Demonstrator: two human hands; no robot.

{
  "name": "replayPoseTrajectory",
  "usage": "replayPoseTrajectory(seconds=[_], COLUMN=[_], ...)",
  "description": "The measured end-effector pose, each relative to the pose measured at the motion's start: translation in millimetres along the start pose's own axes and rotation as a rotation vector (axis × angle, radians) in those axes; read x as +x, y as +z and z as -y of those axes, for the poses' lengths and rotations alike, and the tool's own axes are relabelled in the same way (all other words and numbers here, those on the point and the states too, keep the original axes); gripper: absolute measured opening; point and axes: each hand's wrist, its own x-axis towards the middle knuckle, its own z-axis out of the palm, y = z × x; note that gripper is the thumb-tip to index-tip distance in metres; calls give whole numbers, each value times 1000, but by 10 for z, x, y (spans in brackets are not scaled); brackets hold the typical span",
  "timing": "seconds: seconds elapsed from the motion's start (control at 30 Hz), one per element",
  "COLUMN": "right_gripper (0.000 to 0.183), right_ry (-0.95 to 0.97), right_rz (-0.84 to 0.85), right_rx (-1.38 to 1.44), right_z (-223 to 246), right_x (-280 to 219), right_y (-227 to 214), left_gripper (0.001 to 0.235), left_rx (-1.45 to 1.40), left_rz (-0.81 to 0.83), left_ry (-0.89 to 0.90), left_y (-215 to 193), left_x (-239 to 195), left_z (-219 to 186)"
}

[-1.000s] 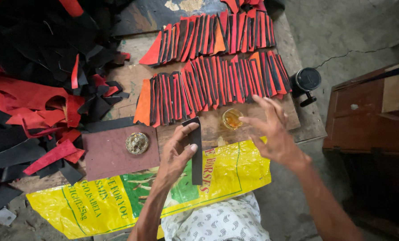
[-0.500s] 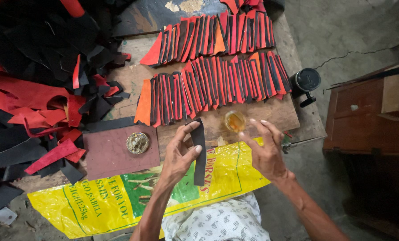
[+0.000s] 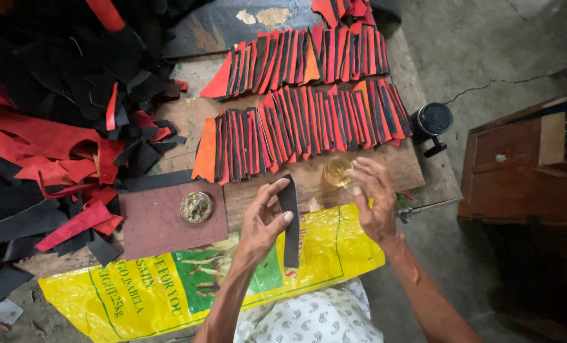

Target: The person repeatedly picks up red and black fabric pieces, applies adhesive from a small container, and presses them together. The assembled pieces are placed in a growing stack on the table. The person handles the pieces one at a time throughout the clip.

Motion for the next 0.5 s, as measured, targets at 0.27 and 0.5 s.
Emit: replayPoseTrajectory(seconds=[0.27,0.5], right_gripper=[26,34], right_ry=[-84,291], right_rz=[-123,1], right_rx=[134,880], right_z=[486,603], right_x=[159,21], right_y=[-483,-76], left_gripper=[68,69], left_rx=[-38,-60], left_rz=[-32,27], left_ry=[-35,9], left_y=[-82,96], left_x=[-38,-82], left_z=[26,-30])
